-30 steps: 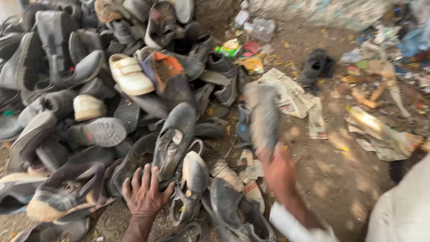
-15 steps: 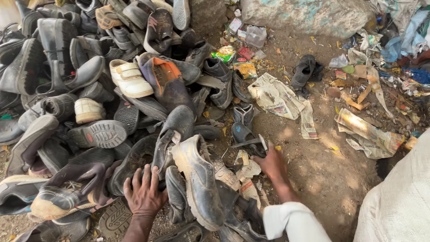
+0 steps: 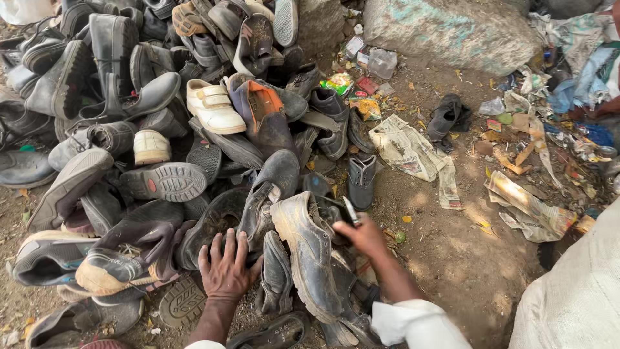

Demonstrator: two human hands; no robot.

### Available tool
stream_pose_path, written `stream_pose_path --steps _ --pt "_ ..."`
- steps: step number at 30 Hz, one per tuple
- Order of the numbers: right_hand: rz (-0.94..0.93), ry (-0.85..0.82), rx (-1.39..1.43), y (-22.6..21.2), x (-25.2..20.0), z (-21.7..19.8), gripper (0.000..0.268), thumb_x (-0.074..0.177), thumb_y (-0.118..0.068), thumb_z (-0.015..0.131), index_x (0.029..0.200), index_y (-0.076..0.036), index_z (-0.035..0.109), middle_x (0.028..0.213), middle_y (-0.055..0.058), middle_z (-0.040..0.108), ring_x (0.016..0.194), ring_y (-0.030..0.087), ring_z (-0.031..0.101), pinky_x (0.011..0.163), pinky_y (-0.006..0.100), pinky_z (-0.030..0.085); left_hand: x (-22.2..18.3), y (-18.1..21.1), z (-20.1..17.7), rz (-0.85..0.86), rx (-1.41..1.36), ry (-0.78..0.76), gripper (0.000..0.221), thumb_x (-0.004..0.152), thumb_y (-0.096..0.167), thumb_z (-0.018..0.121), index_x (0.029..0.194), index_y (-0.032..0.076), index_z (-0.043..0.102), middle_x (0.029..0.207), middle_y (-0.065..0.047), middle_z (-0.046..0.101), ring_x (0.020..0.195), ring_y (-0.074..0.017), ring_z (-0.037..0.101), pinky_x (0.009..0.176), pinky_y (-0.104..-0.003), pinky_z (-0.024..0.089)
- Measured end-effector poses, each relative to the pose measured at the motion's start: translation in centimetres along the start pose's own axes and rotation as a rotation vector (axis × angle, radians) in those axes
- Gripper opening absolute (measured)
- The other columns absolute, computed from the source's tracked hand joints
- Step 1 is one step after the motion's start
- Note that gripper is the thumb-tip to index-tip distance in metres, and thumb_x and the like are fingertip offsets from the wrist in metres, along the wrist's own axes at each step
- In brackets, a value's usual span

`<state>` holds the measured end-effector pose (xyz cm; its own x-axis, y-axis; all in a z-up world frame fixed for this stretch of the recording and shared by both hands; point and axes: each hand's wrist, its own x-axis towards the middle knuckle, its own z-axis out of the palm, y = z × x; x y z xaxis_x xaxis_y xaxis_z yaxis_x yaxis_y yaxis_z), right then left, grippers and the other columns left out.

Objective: The person selects a black shoe from a large pile of footwear and uses a small metal tool to trim and scrape the edges of the sole by hand while sitting on the ground.

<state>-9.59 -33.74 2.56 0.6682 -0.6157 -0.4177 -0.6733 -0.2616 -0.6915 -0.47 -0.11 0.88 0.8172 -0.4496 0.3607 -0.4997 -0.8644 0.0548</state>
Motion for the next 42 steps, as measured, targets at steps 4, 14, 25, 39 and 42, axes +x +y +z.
stream_pose_path --steps 4,14,25,39,42 --pt "0.032 0.237 0.158 5.6 4.2 -5.9 0.037 0.101 -0.03 0.067 0.126 -0.003 0.07 0.101 0.006 0.069 0.084 0.016 0.063 0.069 0.037 0.049 -0.4 -0.3 -1.3 0.045 0.008 0.046 0.082 0.078 0.067 0.066 0.139 0.014 0.057 0.142 -0.013 0.059 0.133 -0.0342 0.05 0.112 -0.06 0.029" --pt "-0.565 0.911 -0.826 16.1 35.2 -23.5 0.039 0.082 -0.012 0.064 0.118 0.0 0.073 0.09 0.026 0.071 0.079 0.046 0.069 0.067 0.053 0.055 -1.5 -1.4 3.0 0.075 0.015 0.145 0.059 0.089 0.04 0.054 0.141 0.013 0.062 0.141 -0.014 0.067 0.13 -0.0336 0.059 0.113 -0.053 0.031" --pt "-0.197 1.024 -0.145 11.4 43.7 -28.1 0.028 0.105 -0.031 0.055 0.112 -0.006 0.064 0.104 0.019 0.071 0.097 0.039 0.07 0.086 0.051 0.053 -2.7 -6.1 8.4 0.274 0.114 0.241 0.039 0.106 0.038 0.043 0.129 0.013 0.063 0.124 -0.013 0.072 0.11 -0.0359 0.066 0.101 -0.058 0.039" --pt "-0.09 0.835 0.353 13.9 3.4 -14.9 0.019 0.112 -0.024 0.054 0.123 -0.009 0.048 0.087 0.012 0.061 0.07 0.029 0.059 0.058 0.044 0.046 -1.8 -1.7 4.4 0.037 -0.022 0.144 0.055 0.099 0.038 0.046 0.147 0.014 0.059 0.144 -0.013 0.066 0.134 -0.032 0.059 0.116 -0.054 0.031" --pt "-0.236 1.065 0.758 16.1 6.5 -14.2 0.017 0.116 -0.02 0.058 0.11 -0.007 0.049 0.086 0.006 0.056 0.073 0.017 0.054 0.064 0.035 0.047 -0.9 -1.0 2.3 0.07 0.058 0.079 0.064 0.084 0.044 0.048 0.141 0.018 0.059 0.143 -0.011 0.063 0.133 -0.0312 0.055 0.114 -0.055 0.027"
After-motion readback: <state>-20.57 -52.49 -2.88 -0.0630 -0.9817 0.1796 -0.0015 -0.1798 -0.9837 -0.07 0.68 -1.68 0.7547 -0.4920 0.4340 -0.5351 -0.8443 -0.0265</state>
